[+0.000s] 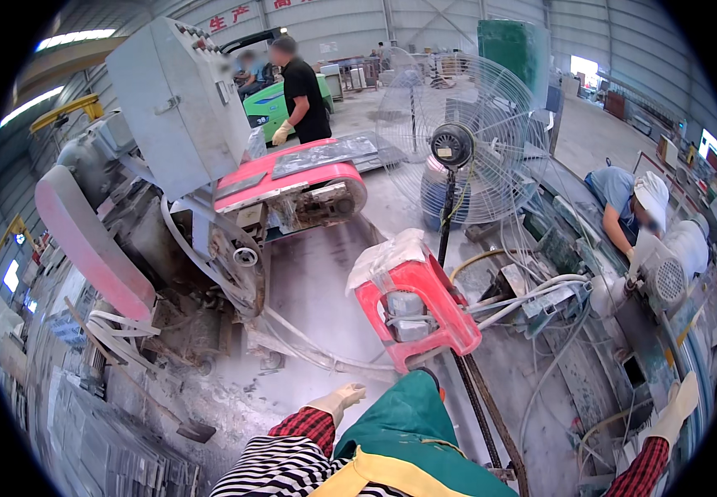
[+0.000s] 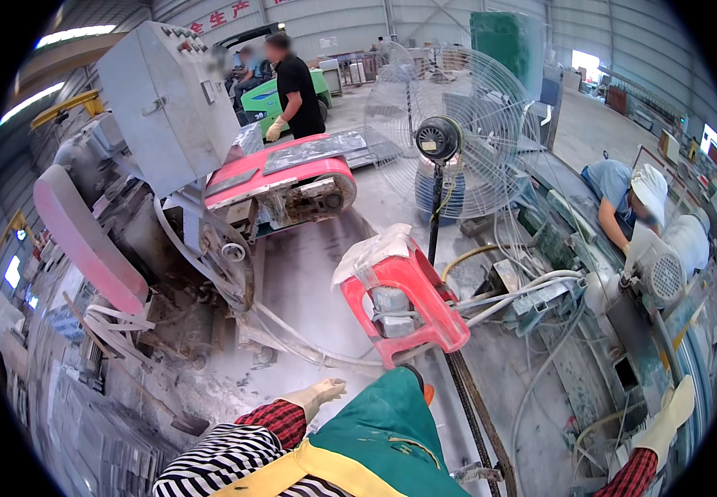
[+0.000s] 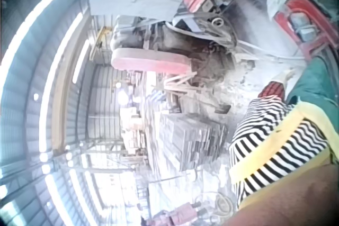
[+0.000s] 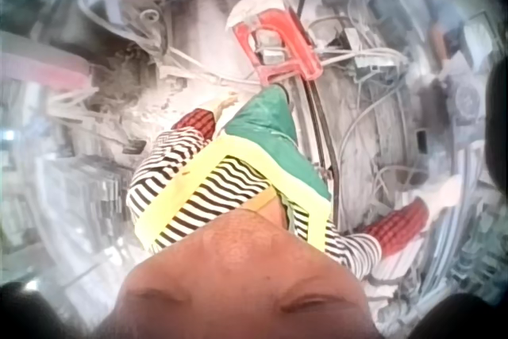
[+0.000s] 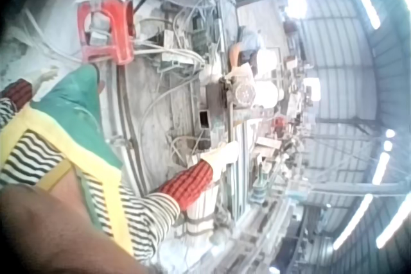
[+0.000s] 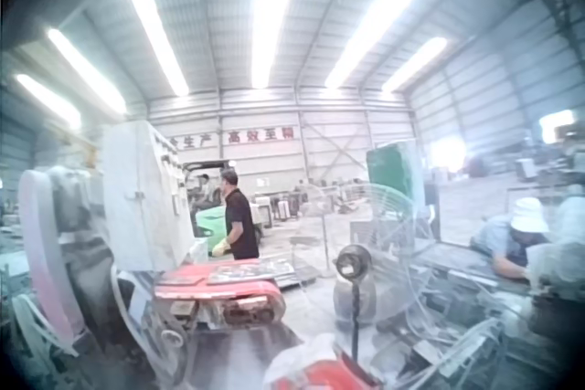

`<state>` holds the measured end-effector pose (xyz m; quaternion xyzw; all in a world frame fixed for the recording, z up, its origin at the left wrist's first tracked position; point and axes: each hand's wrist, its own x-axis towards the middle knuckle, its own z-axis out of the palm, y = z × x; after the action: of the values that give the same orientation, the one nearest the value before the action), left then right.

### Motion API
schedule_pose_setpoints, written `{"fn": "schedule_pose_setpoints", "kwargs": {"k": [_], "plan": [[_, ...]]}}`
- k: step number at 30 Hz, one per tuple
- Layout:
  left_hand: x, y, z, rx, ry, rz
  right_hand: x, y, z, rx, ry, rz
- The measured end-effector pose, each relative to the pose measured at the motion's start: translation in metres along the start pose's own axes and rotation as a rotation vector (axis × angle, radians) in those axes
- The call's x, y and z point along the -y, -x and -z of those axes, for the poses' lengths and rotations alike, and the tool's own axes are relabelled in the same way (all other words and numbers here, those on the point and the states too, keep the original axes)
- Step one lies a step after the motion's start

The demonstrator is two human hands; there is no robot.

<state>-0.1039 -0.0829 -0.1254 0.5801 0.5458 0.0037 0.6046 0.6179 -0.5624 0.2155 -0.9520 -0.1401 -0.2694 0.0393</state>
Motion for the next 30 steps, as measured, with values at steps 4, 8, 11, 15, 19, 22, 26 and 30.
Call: {"fn": "schedule_pose_setpoints", "kwargs": {"k": [4,8,11,15,19,22,26,30], "plan": [[0.004,-0.002,0.001,0.005,-0.026,0.045,-0.01,-0.002,-0.011,-0.026,0.007,0.018],[0.012,-0.011,0.005,0.067,-0.05,0.056,-0.026,-0.005,-0.033,-0.182,-0.005,0.095],[0.012,-0.017,0.003,0.1,-0.039,0.054,-0.036,-0.008,-0.037,-0.166,0.021,0.114],[0.019,-0.016,0.003,0.01,-0.023,0.039,-0.015,-0.006,-0.024,-0.088,0.03,0.094],[0.007,-0.007,-0.001,0.012,-0.025,0.043,0.0,-0.002,0.003,-0.02,0.079,0.034],[0.003,-0.003,-0.001,0.012,-0.048,0.031,-0.002,-0.001,0.001,-0.066,0.064,0.019],[0.003,0.0,0.002,0.018,-0.107,0.023,-0.005,-0.001,-0.005,-0.099,0.056,0.069],[0.007,0.005,0.001,0.007,-0.104,0.018,0.001,0.0,-0.008,-0.078,0.061,0.025]]}}
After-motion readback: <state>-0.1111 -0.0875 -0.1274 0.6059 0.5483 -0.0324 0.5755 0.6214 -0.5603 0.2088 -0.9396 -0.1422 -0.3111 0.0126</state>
